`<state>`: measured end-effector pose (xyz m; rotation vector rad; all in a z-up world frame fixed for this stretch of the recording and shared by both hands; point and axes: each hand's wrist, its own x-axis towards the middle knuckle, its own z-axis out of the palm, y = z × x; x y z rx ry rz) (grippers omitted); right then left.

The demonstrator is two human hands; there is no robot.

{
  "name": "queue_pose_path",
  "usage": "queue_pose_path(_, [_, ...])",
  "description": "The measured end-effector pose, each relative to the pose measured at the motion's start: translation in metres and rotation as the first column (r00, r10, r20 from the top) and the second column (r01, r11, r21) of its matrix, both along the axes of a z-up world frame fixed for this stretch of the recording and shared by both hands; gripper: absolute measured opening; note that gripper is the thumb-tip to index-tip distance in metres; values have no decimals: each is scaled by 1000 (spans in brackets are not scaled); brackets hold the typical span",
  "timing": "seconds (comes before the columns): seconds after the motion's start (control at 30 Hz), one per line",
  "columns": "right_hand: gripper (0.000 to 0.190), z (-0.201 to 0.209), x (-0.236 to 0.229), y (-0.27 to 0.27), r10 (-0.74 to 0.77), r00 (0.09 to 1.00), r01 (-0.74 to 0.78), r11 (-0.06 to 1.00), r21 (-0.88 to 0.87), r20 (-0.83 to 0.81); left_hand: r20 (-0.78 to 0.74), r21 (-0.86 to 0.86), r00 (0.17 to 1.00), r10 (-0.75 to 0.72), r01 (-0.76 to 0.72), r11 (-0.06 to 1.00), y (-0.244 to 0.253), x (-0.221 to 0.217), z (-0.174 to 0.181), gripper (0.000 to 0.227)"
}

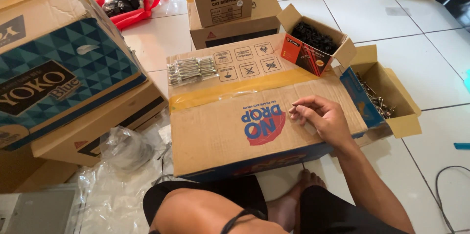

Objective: Bagging small metal bolts from a pile on a cardboard box

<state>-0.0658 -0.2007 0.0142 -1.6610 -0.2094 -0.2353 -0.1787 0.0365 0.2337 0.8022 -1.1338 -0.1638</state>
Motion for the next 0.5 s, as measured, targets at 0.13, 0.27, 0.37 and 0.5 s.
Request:
queue_pose_path(0.13, [17, 3, -2, 2, 3, 1000, -3, 1000, 16, -6, -27, -2, 999, -39, 39, 999, -2, 20, -12, 57])
queue_pose_path(0.27, [19, 25, -10, 12, 7, 1000, -7, 1000, -11, 2, -77, -9, 994, -77, 76, 997, -5, 55, -31, 56])
queue_pose_path(0.37, [34, 62, -21, 24, -111, 982, 51, 935, -351, -155, -85, -9, 991, -102, 101, 995, -12, 96, -50, 56])
queue_pose_path(0.5, [13, 15, -13, -18, 4, 992, 3, 998, -55, 123, 192, 211, 801, 567, -598, 773, -20, 167, -95, 41])
